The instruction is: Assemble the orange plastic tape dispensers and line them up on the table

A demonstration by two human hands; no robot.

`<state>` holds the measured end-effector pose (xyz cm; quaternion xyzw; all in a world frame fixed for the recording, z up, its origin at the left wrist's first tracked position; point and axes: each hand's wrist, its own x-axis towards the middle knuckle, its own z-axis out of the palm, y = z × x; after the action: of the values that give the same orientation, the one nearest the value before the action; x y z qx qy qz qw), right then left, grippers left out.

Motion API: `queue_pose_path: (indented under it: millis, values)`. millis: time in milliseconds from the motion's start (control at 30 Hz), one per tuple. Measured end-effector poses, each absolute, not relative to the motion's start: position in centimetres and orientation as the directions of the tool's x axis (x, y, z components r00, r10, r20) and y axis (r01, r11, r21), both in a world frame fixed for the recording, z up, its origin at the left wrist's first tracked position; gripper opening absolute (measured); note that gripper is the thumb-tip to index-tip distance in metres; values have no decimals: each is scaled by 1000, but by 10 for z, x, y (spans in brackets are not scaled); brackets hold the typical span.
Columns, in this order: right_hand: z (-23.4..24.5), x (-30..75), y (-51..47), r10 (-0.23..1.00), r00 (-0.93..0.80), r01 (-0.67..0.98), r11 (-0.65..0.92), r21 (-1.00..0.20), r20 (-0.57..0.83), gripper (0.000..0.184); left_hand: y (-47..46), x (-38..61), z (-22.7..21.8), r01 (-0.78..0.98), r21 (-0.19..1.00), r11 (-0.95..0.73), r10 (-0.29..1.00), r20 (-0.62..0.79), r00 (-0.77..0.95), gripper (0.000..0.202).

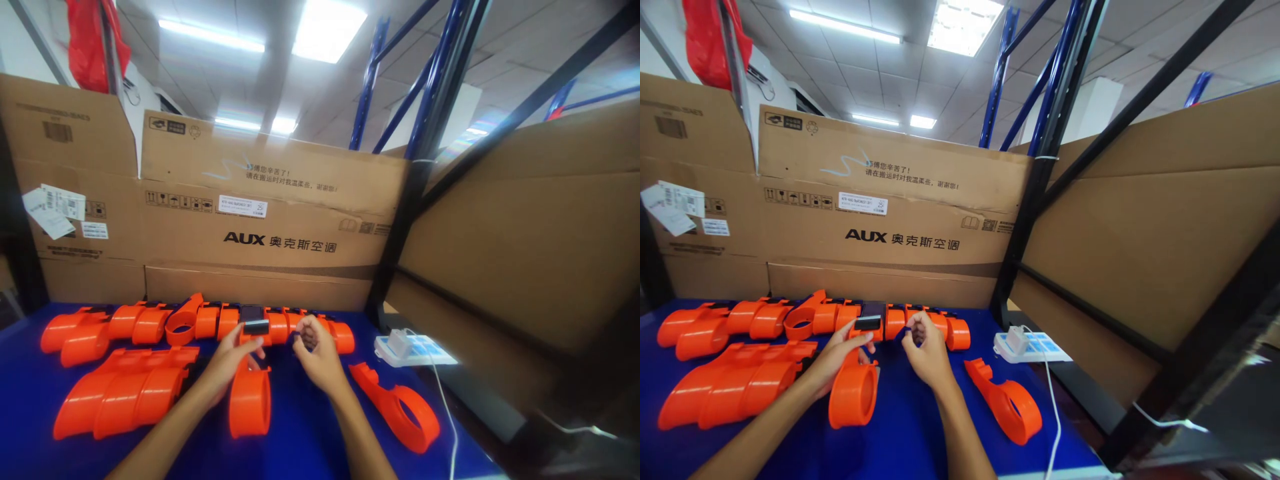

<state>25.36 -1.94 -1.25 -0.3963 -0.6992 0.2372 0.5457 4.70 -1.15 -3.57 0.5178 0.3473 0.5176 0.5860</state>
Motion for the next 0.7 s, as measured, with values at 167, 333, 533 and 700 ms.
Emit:
queue_pose_path:
  millis: [167, 333, 533, 700]
  values:
    - [-17, 239, -25, 839, -17, 222, 533, -816, 544, 15, -14, 50, -37, -210, 973, -94, 960, 144, 240, 41]
    - [-21, 226, -25, 799, 53, 47, 598, -800, 599, 23, -16, 52, -35, -207, 974, -95, 953, 149, 263, 42]
    - [-26, 217, -23, 744, -8, 147, 662, -735, 668, 14, -14, 51, -36, -201, 971, -128, 958, 173, 230, 44]
    - [-24, 221, -26, 677, -134, 375, 711, -595, 724, 15, -15, 51, -34, -236, 965, -118, 959, 172, 223, 44]
